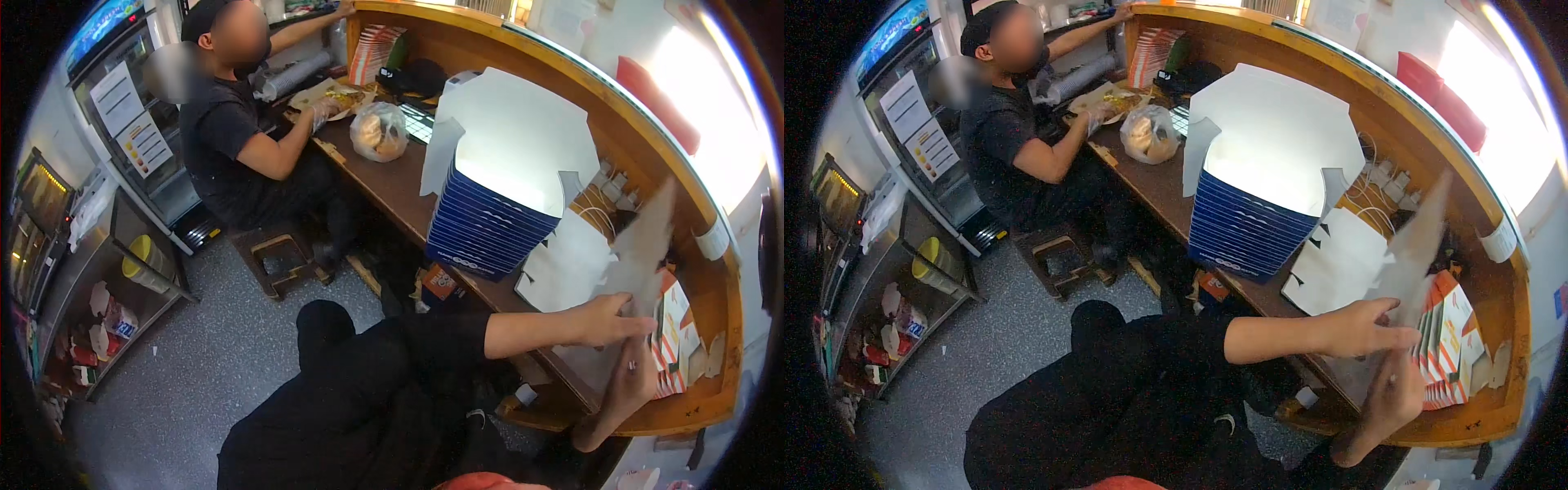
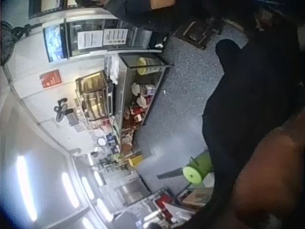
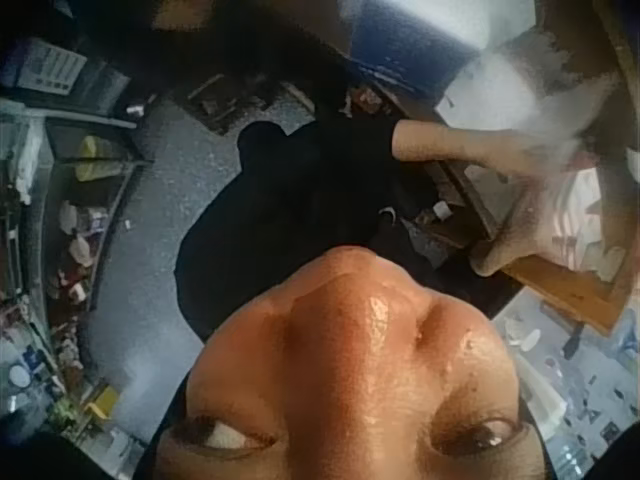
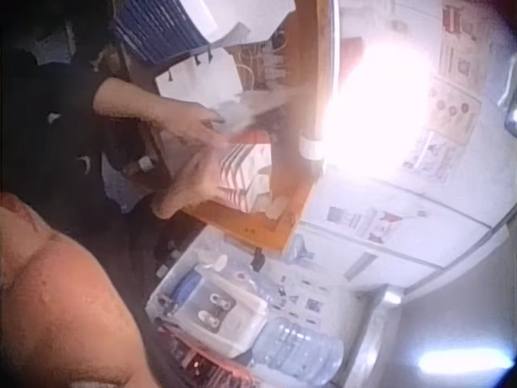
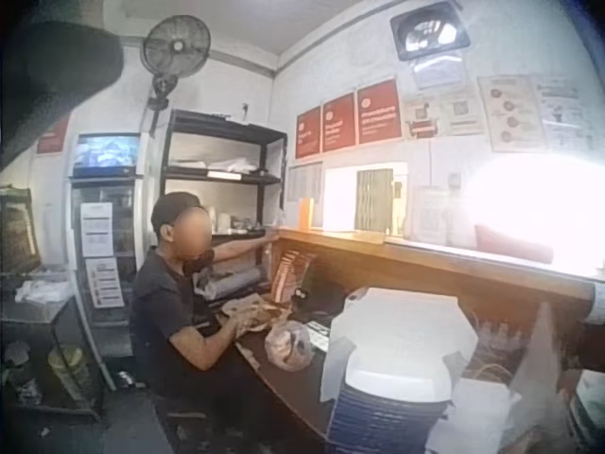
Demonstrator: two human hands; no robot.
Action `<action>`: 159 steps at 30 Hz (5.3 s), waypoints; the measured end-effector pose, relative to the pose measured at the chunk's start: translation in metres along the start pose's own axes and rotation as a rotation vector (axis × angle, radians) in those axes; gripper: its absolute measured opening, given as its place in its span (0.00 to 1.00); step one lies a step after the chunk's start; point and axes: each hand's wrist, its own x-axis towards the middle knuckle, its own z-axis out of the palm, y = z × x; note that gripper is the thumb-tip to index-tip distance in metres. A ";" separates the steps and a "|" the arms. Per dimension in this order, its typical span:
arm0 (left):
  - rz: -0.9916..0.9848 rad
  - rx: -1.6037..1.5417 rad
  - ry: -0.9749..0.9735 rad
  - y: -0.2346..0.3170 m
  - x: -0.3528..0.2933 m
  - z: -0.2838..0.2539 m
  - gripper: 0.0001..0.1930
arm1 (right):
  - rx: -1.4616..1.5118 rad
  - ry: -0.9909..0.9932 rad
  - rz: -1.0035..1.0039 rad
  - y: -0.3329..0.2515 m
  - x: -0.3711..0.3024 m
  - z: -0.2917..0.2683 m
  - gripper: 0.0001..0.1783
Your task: The person assembles cardboard food boxes by hand and stacks them on a counter.
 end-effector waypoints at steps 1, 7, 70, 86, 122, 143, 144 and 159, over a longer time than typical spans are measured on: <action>0.003 -0.008 0.000 0.010 -0.006 0.002 0.28 | 0.008 -0.081 -0.114 -0.004 -0.004 -0.007 0.10; 0.341 0.234 0.144 0.046 -0.037 0.005 0.17 | -0.088 0.142 -0.395 -0.039 0.011 -0.059 0.19; -0.485 0.689 0.201 -0.021 -0.343 -0.113 0.08 | 1.583 -0.571 -0.428 -0.247 -0.045 0.133 0.14; -0.661 -0.100 0.268 -0.068 -0.326 -0.119 0.06 | 1.337 -0.777 -0.718 -0.221 -0.074 0.120 0.02; 0.399 -0.463 1.335 0.014 -0.320 -0.155 0.10 | 1.347 -0.187 -0.878 -0.286 -0.016 0.143 0.37; 0.648 -0.454 1.186 -0.012 -0.264 -0.166 0.12 | 1.406 0.038 -0.416 -0.286 -0.034 0.138 0.22; 0.651 -0.465 1.186 -0.018 -0.260 -0.167 0.12 | 1.287 0.085 -0.429 -0.286 -0.029 0.136 0.23; 0.468 -0.246 1.254 -0.004 -0.254 -0.176 0.16 | 0.975 -0.127 -1.020 -0.253 -0.009 0.138 0.24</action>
